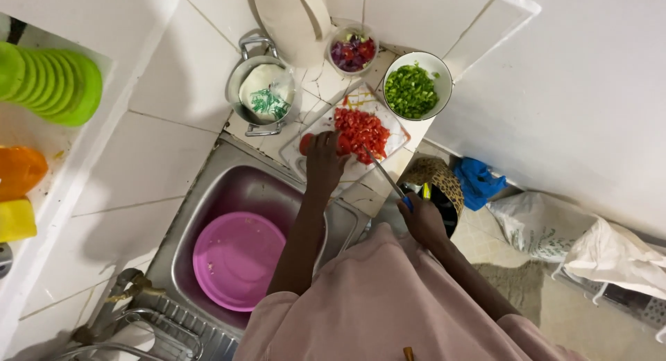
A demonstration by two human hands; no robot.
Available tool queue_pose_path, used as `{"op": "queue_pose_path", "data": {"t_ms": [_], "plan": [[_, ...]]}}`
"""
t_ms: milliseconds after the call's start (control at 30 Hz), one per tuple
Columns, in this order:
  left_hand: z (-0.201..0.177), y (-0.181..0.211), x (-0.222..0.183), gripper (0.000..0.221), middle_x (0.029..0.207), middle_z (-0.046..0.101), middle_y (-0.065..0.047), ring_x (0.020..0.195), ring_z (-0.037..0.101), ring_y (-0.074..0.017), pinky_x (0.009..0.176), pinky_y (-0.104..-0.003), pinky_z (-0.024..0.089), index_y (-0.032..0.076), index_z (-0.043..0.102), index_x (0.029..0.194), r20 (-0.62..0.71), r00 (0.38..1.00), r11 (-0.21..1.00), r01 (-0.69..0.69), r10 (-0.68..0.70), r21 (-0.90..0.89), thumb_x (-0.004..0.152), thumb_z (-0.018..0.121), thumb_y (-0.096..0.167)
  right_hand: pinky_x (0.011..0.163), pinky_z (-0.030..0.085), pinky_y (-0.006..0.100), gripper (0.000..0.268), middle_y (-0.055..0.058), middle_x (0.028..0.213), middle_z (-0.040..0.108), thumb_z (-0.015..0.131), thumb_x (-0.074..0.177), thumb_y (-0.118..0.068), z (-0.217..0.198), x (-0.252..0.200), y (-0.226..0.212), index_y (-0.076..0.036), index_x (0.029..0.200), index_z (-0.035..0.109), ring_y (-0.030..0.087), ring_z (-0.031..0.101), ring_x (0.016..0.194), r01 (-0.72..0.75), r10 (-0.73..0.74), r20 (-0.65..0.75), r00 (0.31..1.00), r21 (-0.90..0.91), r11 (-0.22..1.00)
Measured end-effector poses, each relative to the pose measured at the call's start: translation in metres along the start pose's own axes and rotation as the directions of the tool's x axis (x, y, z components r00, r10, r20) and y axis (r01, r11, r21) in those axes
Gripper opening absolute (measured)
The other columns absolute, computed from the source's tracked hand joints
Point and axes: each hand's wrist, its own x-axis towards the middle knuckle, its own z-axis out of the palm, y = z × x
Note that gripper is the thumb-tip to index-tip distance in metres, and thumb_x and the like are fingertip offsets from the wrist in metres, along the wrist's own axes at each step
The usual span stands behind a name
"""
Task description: Dicing a tomato on a cutting board next to a sink in a kitchen area.
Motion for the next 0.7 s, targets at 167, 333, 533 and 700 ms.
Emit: {"op": "queue_pose_path", "data": {"t_ms": [167, 333, 533, 700], "plan": [[0.005, 0.006, -0.002, 0.051, 0.112, 0.052, -0.011, 0.104, 0.065, -0.0366, 0.087, -0.046, 0.058, 0.012, 0.052, 0.122, 0.028, 0.989, 0.973, 0.15, -0.148, -0.175, 0.082, 0.082, 0.022, 0.063, 0.055, 0.05, 0.044, 0.019, 0.071, 0.064, 0.053, 0.104, -0.053, -0.001, 0.005, -0.002, -0.01, 0.104, 0.064, 0.041, 0.069, 0.07, -0.013, 0.014, -0.014, 1.0, 0.044, 0.999], [-0.006, 0.008, -0.003, 0.03, 0.107, 0.055, -0.009, 0.092, 0.068, -0.0348, 0.07, -0.042, 0.062, 0.013, 0.052, 0.107, 0.005, 0.979, 0.928, 0.195, -0.204, -0.318, 0.092, 0.077, 0.014, 0.06, 0.053, 0.047, 0.044, 0.016, 0.068, 0.063, 0.055, 0.103, -0.053, 0.0, 0.007, 0.005, -0.011, 0.107, 0.066, 0.037, 0.068, 0.067, -0.032, 0.033, -0.023, 0.999, 0.053, 0.998], [-0.028, 0.024, 0.06, 0.028, 0.114, 0.059, -0.008, 0.105, 0.064, -0.0296, 0.083, -0.039, 0.061, 0.014, 0.062, 0.121, -0.239, 0.967, 0.971, -0.136, 0.087, -0.196, 0.095, 0.07, 0.006, 0.053, 0.045, 0.042, 0.044, 0.015, 0.062, 0.057, 0.055, 0.105, -0.047, 0.002, 0.007, 0.017, -0.005, 0.104, 0.067, 0.03, 0.059, 0.055, -0.03, 0.036, -0.042, 0.998, 0.137, 0.99], [0.018, -0.003, 0.12, 0.033, 0.109, 0.053, -0.008, 0.104, 0.064, -0.0321, 0.083, -0.039, 0.061, 0.012, 0.06, 0.113, -0.157, 0.927, 0.918, -0.365, 0.342, -0.154, 0.088, 0.068, -0.008, 0.051, 0.042, 0.041, 0.051, 0.014, 0.059, 0.054, 0.054, 0.104, -0.053, 0.0, 0.008, 0.026, -0.006, 0.089, 0.063, 0.028, 0.057, 0.051, -0.047, 0.067, -0.104, 0.992, 0.184, 0.982]]}}
